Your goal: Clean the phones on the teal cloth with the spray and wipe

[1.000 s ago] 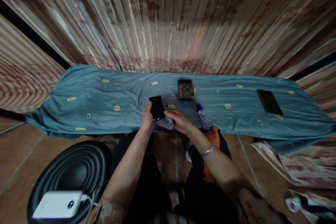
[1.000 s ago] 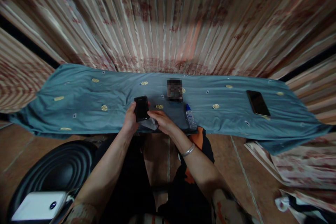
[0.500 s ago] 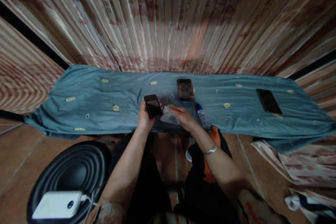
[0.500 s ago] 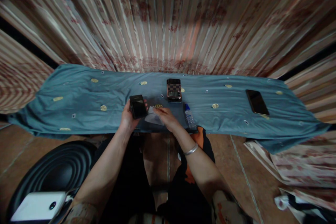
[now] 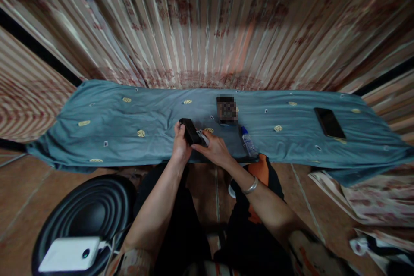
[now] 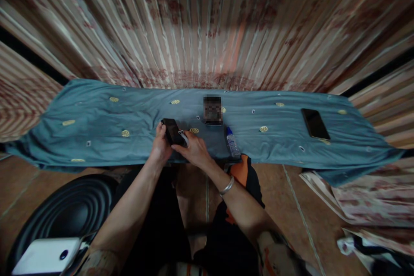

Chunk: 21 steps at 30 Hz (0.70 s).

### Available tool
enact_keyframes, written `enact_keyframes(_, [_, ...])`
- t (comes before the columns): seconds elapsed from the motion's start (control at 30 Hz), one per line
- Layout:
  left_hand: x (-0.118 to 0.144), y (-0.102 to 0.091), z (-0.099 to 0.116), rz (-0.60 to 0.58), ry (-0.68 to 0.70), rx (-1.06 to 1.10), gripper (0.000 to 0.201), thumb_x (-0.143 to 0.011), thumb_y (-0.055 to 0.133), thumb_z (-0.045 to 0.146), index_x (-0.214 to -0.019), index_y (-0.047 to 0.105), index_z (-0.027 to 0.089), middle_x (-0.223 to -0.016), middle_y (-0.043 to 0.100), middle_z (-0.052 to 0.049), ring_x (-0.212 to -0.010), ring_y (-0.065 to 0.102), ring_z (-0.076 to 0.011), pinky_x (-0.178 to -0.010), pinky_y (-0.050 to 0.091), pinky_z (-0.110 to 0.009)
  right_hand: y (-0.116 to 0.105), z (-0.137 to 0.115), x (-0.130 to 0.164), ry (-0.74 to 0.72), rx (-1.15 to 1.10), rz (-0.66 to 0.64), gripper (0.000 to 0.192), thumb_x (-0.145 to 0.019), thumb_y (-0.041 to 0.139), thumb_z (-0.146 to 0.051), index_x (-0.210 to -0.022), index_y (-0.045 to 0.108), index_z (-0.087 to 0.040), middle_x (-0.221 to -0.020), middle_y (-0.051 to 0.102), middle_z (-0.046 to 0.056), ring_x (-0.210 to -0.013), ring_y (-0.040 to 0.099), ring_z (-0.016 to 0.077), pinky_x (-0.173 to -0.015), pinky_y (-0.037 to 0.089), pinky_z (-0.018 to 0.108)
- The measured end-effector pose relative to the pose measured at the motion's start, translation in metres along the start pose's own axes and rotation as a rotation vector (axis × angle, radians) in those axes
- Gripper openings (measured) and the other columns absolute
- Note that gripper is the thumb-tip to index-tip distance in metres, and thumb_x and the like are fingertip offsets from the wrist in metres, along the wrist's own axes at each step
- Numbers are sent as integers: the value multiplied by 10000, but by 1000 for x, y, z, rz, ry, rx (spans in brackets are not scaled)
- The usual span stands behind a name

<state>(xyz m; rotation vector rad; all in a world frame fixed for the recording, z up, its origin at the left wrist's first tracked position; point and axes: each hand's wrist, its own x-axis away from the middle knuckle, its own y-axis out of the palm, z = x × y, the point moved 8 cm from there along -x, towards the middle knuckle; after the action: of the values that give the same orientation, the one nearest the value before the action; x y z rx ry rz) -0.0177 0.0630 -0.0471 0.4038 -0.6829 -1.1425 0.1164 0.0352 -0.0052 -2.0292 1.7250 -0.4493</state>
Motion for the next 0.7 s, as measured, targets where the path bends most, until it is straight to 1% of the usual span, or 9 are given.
enact_keyframes(0.07, [0, 0, -1, 14, 0, -3, 231, -889, 659, 300, -1064, 509, 281, -802, 644, 42, -794, 701, -161, -826, 562, -301, 2, 1, 0, -5, 18, -2, 500, -810, 813, -465, -1251, 689, -266, -1179, 762, 80, -1148, 712, 299, -988, 523, 417])
enact_keyframes(0.2, [0, -2, 1, 36, 38, -51, 243, -880, 680, 341, -1072, 543, 285, -835, 648, 36, -776, 681, -151, -798, 553, -282, 4, 1, 0, -13, 67, -11, 456, -840, 776, -499, -1219, 704, -256, -1114, 777, 78, -1088, 736, 297, -941, 537, 399])
enact_keyframes(0.37, [-2, -6, 2, 63, 71, -66, 221, -886, 671, 333, -1081, 580, 281, -896, 659, 25, -792, 649, -134, -769, 525, -241, -2, -2, 2, -24, 70, 45, 409, -838, 767, -517, -1151, 726, -257, -1061, 783, 76, -1051, 742, 295, -916, 539, 384])
enact_keyframes(0.53, [-2, -5, 4, 31, 88, -96, 241, -881, 694, 360, -1081, 596, 269, -940, 687, 11, -842, 659, -142, -773, 526, -240, -18, -3, 4, -48, -7, 139, 358, -827, 761, -526, -1076, 736, -270, -1034, 788, 64, -1013, 739, 290, -926, 538, 393])
enact_keyframes(0.7, [3, 0, 0, -6, 46, -129, 269, -893, 692, 372, -1102, 588, 240, -815, 678, 13, -815, 697, -168, -743, 548, -265, -40, 0, 2, -37, -40, 225, 387, -826, 743, -556, -1065, 734, -253, -1018, 788, 84, -989, 737, 306, -907, 536, 405])
